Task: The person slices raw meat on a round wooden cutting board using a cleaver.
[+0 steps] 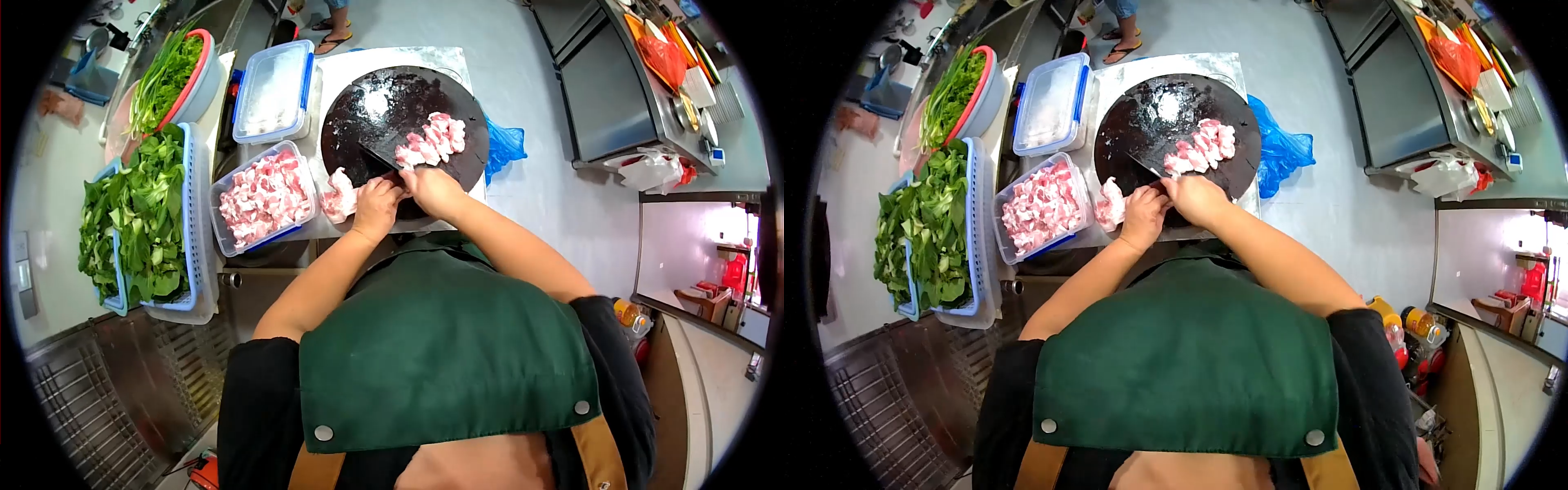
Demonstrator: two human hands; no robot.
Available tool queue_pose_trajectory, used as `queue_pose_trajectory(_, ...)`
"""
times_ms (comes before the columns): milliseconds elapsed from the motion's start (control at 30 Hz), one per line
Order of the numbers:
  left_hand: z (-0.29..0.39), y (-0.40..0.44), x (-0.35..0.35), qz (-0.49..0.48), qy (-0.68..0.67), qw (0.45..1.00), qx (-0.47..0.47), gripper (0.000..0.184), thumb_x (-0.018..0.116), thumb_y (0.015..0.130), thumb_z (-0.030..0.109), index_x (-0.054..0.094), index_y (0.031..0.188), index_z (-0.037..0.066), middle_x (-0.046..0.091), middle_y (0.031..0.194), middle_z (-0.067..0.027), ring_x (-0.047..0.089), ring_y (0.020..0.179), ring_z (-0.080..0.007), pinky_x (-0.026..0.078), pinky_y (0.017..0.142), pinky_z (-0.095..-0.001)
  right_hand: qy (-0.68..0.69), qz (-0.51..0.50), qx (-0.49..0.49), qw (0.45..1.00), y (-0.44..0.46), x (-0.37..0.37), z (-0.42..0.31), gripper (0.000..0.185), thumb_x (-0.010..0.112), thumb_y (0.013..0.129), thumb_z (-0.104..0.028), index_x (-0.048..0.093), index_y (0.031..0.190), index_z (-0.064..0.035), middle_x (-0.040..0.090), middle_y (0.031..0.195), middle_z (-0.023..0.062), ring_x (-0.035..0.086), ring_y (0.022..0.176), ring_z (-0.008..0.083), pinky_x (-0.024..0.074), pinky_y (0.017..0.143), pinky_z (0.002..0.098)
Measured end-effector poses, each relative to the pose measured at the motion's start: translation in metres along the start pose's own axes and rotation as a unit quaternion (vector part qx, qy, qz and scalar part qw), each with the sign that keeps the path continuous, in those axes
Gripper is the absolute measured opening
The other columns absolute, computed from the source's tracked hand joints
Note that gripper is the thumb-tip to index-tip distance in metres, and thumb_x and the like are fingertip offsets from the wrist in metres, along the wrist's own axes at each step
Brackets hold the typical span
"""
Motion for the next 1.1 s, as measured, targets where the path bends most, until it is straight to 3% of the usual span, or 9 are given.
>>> queue_pose_trajectory(167,-0.004,-0.006,-0.009,0.028,-0.049,0.998,0.008,0.019,0.064,0.067,0.004,0.061,0.086,0.005,0.058,0.089,-0.0067,0.055,0.087,-0.0285,0.044,0.074,-0.0385,0.071,-0.031,0.045,0.996,-0.033,-0.015,0.021,0.041,0.035,0.092,-0.032,0.06,0.088,0.0007,0.061,0.085,0.024,0.058,0.082,0.0403,0.0442,0.076,0.0457)
queue_pose_trajectory(200,-0.006,-0.008,-0.012,0.048,-0.076,0.996,0.013,0.02,0.064,0.067,0.003,0.061,0.086,0.005,0.059,0.088,-0.0068,0.056,0.086,-0.0283,0.044,0.073,-0.0382,0.146,-0.082,0.138,0.976,-0.05,-0.026,0.028,0.044,0.035,0.093,-0.035,0.06,0.088,0.0011,0.061,0.085,0.0242,0.057,0.081,0.0406,0.0442,0.075,0.0459)
queue_pose_trajectory(467,-0.006,-0.006,-0.001,0.028,-0.031,0.999,0.021,0.011,0.058,0.068,0.005,0.059,0.079,0.006,0.059,0.09,-0.0075,0.056,0.087,-0.0265,0.044,0.071,-0.0379,-0.008,-0.04,0.138,0.99,-0.086,-0.025,0.005,0.044,0.043,0.091,-0.038,0.06,0.075,-0.0006,0.062,0.074,0.023,0.06,0.071,0.0409,0.0476,0.068,0.0472)
queue_pose_trajectory(600,-0.015,-0.011,0.011,-0.018,-0.028,0.999,0.012,0.013,0.059,0.067,0.003,0.062,0.079,0.006,0.055,0.078,-0.0085,0.052,0.078,-0.0287,0.041,0.068,-0.0397,0.016,-0.016,0.1,0.995,-0.019,-0.004,-0.005,0.053,0.035,0.092,-0.042,0.064,0.077,-0.0004,0.063,0.076,0.0224,0.062,0.074,0.0389,0.0482,0.07,0.0458)
queue_pose_trajectory(700,-0.009,-0.008,0.002,-0.017,-0.041,0.999,0.014,0.017,0.058,0.068,0.003,0.064,0.083,0.009,0.059,0.085,-0.0065,0.054,0.081,-0.027,0.042,0.07,-0.038,-0.003,-0.036,0.02,0.999,0.025,0.01,-0.008,0.046,0.036,0.092,-0.038,0.064,0.085,-0.0023,0.063,0.081,0.0218,0.062,0.076,0.0375,0.0483,0.07,0.0454)
queue_pose_trajectory(733,-0.008,-0.006,-0.001,-0.014,-0.069,0.997,0.017,0.017,0.058,0.069,0.003,0.064,0.084,0.009,0.06,0.088,-0.0061,0.055,0.084,-0.0263,0.043,0.072,-0.0373,-0.037,-0.045,-0.107,0.993,0.029,0.007,-0.009,0.035,0.04,0.09,-0.032,0.06,0.096,-0.0041,0.062,0.08,0.0214,0.062,0.075,0.0373,0.0477,0.07,0.0463)
queue_pose_trajectory(867,-0.004,-0.013,-0.015,0.029,-0.027,0.999,0.033,0.025,0.063,0.068,0.002,0.062,0.092,0.007,0.059,0.099,-0.0055,0.053,0.093,-0.0272,0.043,0.081,-0.0372,0.106,0.006,0.121,0.987,-0.004,-0.053,0.034,0.03,0.041,0.089,-0.027,0.058,0.096,-0.0039,0.061,0.08,0.022,0.06,0.077,0.0382,0.0469,0.071,0.046)
queue_pose_trajectory(967,-0.005,-0.015,-0.016,0.023,-0.027,0.999,-0.037,0.028,0.063,0.067,0.001,0.062,0.094,0.008,0.058,0.104,-0.0043,0.051,0.095,-0.0277,0.042,0.082,-0.037,0.097,0.021,0.097,0.99,-0.042,-0.045,0.043,0.038,0.04,0.092,-0.034,0.061,0.084,-0.0032,0.062,0.082,0.0234,0.06,0.077,0.0393,0.046,0.073,0.0474)
queue_pose_trajectory(1100,-0.005,-0.009,-0.01,0.017,0.01,1.0,-0.011,0.02,0.06,0.07,0.006,0.061,0.09,0.009,0.057,0.097,-0.0031,0.05,0.091,-0.026,0.043,0.077,-0.0374,0.008,-0.025,0.139,0.99,-0.08,-0.015,0.026,0.044,0.043,0.09,-0.042,0.061,0.08,-0.0027,0.063,0.079,0.0222,0.061,0.077,0.0389,0.047,0.072,0.0465)
Point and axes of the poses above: each hand's wrist, its own y-axis towards the middle knuckle, its own x-axis out of the palm, z = x × y, the point moved 7 cm from there along y, towards the middle knuckle
